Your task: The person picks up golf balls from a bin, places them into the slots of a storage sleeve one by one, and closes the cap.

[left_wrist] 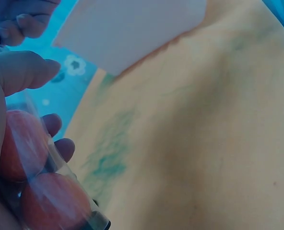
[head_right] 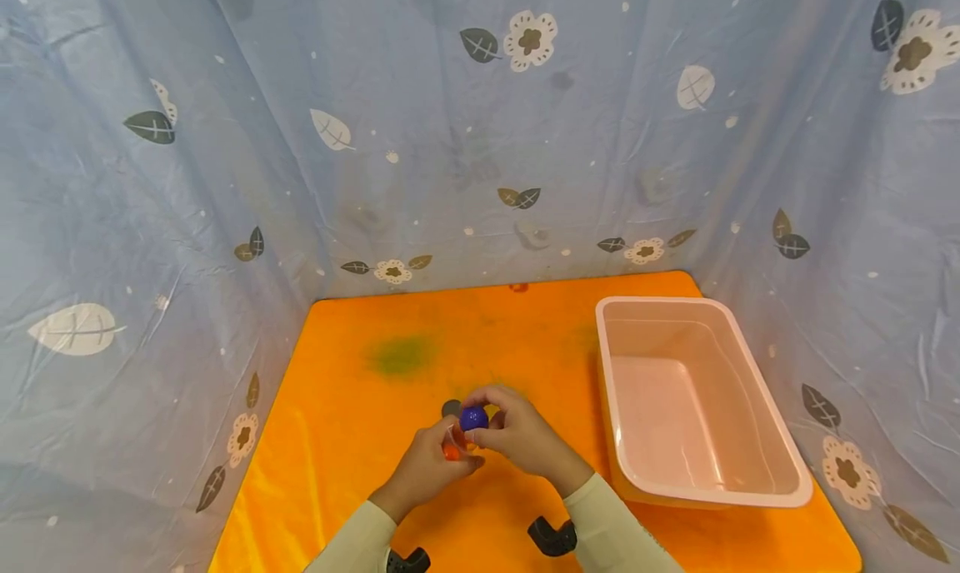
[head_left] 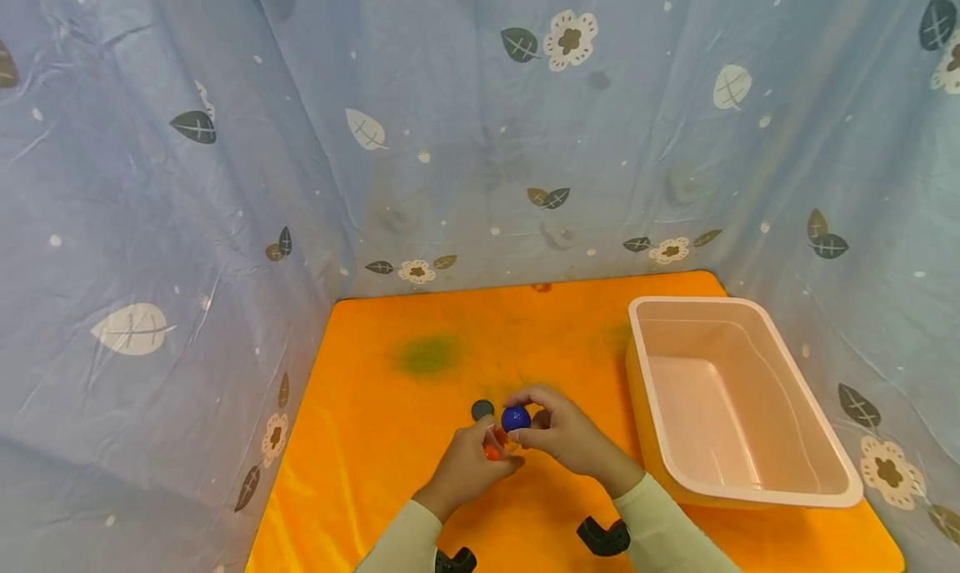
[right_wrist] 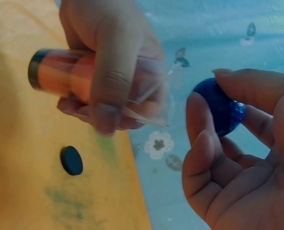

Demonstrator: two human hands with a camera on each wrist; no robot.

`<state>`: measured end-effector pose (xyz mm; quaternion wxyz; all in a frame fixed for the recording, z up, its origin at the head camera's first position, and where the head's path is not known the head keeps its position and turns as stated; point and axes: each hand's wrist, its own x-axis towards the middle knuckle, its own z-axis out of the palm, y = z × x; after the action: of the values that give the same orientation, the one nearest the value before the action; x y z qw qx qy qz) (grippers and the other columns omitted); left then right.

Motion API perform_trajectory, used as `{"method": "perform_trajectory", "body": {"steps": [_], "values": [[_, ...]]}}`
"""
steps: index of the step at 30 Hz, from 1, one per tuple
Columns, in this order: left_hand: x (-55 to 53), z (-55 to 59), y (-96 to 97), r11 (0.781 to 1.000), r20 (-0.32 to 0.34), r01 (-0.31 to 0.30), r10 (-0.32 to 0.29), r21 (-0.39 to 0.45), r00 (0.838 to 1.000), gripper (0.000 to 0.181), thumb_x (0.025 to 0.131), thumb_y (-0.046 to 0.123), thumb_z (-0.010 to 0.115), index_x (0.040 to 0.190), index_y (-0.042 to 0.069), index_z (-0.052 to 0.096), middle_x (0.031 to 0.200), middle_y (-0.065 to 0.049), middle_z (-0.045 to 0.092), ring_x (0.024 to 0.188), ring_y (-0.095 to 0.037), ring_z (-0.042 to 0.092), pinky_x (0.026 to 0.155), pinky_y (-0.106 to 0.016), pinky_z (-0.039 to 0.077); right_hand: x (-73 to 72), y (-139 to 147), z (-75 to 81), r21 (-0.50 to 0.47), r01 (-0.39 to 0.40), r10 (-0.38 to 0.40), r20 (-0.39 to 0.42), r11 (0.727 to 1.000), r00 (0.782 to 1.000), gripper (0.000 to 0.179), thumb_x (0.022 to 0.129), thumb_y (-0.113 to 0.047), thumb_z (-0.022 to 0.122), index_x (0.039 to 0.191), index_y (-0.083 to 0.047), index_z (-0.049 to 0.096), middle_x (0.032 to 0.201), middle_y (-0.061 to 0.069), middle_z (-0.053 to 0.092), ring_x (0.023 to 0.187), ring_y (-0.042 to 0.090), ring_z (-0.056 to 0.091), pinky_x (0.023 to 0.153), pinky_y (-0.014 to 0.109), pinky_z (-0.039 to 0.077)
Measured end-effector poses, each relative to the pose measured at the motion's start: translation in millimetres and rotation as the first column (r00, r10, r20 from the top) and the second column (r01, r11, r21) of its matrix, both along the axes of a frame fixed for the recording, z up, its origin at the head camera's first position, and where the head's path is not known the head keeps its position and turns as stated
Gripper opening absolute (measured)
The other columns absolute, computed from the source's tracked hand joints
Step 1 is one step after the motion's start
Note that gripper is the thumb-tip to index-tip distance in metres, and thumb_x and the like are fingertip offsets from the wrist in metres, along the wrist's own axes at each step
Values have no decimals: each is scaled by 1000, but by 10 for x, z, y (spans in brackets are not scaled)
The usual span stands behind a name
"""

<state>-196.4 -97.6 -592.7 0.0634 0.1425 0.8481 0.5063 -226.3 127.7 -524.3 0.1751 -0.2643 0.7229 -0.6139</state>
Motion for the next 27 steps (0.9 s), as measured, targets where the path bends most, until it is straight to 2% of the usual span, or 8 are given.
{"method": "perform_trajectory", "body": {"steps": [3,7,11,16,20,23,27], "values": [[-3,-14,-11,1000,-28,7,-7,2,1000,30,95,31,89,112,21,67,88,12,72,76,-10,68,68,-29,57,20,-38,-24,48,-32,33,-7,998,999,30,105,-7,76,133,-8,67,128,13,63,80,31,65,74,33,58],[0,-18,-16,1000,-10,11,-11,24,1000,34,95,29,88,121,19,68,97,11,74,81,-9,70,73,-28,58,38,-62,-37,69,-39,39,-4,997,999,30,106,-10,75,134,-6,67,132,13,62,82,37,67,73,33,58],[3,-26,-15,999,12,9,-10,35,1000,36,95,28,89,121,17,68,105,9,74,92,-10,73,78,-28,60,29,-47,-38,74,-8,8,0,997,1000,30,107,-13,74,136,-7,67,134,13,63,86,33,67,74,35,58],[6,-27,-21,999,10,11,-11,36,1000,34,94,28,90,118,16,67,104,7,74,90,-11,73,76,-29,59,-2,-24,-65,100,30,-28,-20,995,999,27,107,-13,74,133,-11,69,130,14,64,91,28,64,77,36,57],[7,-20,-36,999,1,7,-7,34,1000,37,94,28,90,118,11,68,104,2,75,89,-10,72,75,-29,59,-25,-20,-93,106,45,-42,-29,993,999,25,107,-15,74,132,-11,70,129,12,66,94,29,63,81,37,57],[12,-18,-61,1000,-3,-6,6,29,1000,39,94,29,90,118,8,68,103,-1,75,89,-11,72,75,-29,59,-40,-19,-120,105,56,-52,-40,993,998,23,108,-15,73,130,-12,70,127,8,67,97,28,63,84,36,57],[29,-29,-125,999,4,-36,36,30,999,37,95,28,90,119,9,68,104,-3,75,91,-12,73,76,-30,60,-69,-10,-188,113,84,-79,-55,990,995,20,109,-16,72,128,-12,71,128,5,68,101,29,64,86,36,56]]}}
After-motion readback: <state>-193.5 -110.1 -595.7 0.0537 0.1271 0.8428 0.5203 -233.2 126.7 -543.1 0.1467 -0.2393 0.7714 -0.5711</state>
